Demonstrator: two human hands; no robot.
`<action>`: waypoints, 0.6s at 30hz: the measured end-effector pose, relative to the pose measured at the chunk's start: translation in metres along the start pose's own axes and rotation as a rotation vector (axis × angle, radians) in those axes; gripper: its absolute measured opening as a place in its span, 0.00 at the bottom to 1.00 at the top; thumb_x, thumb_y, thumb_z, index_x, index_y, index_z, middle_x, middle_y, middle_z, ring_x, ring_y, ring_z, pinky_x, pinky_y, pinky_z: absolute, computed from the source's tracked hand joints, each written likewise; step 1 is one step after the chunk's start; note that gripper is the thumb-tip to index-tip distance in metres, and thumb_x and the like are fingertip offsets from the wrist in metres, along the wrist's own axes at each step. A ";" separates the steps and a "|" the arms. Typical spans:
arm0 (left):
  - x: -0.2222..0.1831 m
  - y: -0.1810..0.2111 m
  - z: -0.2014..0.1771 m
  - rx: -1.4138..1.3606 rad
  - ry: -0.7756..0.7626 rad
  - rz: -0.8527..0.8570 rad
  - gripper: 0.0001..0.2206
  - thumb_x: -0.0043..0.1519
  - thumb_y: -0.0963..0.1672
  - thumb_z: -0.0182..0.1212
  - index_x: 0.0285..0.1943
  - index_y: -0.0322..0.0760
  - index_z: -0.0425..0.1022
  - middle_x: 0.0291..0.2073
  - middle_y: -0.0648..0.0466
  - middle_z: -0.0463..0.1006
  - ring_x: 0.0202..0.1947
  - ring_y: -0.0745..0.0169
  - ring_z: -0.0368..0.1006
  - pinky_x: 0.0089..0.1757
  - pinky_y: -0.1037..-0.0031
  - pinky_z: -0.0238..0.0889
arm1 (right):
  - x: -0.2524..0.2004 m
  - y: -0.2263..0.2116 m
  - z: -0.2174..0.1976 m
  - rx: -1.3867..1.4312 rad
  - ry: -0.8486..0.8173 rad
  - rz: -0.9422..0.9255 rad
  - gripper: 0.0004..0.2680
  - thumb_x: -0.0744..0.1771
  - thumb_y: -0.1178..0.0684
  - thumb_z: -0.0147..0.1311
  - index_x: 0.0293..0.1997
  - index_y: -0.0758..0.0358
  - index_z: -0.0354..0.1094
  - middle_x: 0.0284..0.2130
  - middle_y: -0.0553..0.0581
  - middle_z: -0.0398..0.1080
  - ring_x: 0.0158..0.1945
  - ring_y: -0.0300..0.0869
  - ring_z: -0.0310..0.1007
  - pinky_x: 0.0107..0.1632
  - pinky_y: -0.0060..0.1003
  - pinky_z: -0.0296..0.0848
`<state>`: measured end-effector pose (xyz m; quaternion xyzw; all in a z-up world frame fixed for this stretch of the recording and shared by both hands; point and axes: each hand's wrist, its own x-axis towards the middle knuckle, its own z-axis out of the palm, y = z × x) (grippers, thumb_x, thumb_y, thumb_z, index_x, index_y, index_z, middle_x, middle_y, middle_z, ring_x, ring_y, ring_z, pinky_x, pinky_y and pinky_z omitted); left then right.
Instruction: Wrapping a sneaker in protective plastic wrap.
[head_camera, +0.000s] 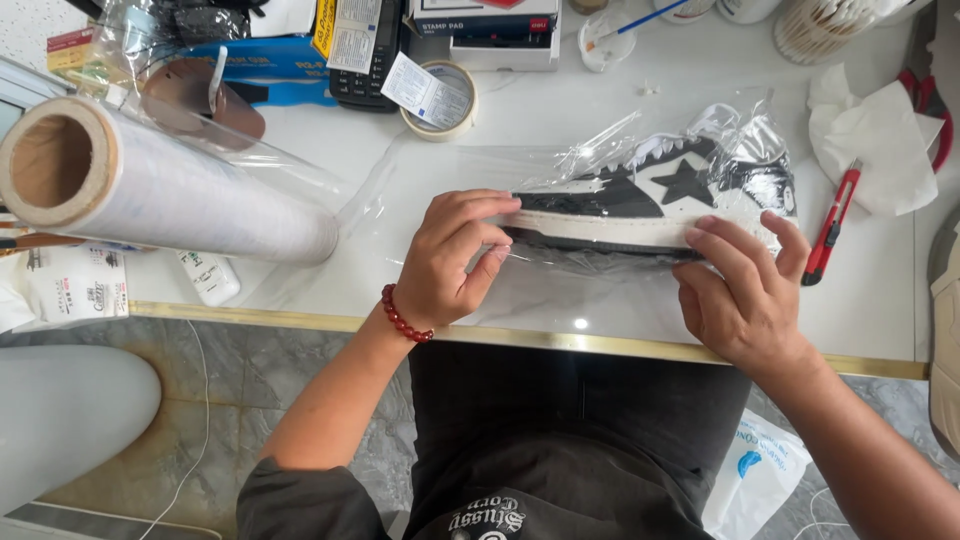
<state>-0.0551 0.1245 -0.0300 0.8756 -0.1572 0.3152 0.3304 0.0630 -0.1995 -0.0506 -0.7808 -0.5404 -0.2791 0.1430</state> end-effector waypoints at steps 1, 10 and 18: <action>-0.001 -0.005 0.003 -0.059 -0.007 -0.025 0.04 0.60 0.37 0.64 0.38 0.35 0.73 0.52 0.48 0.79 0.57 0.50 0.74 0.57 0.62 0.64 | -0.003 0.002 0.001 0.040 -0.007 0.004 0.05 0.64 0.62 0.63 0.40 0.60 0.71 0.54 0.59 0.70 0.61 0.51 0.73 0.68 0.62 0.59; 0.004 -0.019 0.012 -0.171 0.011 -0.069 0.05 0.61 0.38 0.64 0.38 0.36 0.72 0.44 0.52 0.82 0.50 0.54 0.77 0.54 0.64 0.64 | 0.048 -0.016 -0.011 -0.060 -0.110 0.071 0.21 0.62 0.37 0.73 0.51 0.61 0.75 0.50 0.54 0.73 0.51 0.46 0.75 0.65 0.60 0.51; 0.010 -0.038 0.004 -0.350 -0.064 -0.187 0.03 0.60 0.39 0.64 0.36 0.36 0.74 0.42 0.53 0.83 0.49 0.56 0.78 0.54 0.67 0.68 | 0.064 -0.015 -0.011 -0.014 -0.103 0.158 0.14 0.62 0.46 0.74 0.46 0.55 0.76 0.46 0.47 0.74 0.49 0.40 0.73 0.67 0.55 0.54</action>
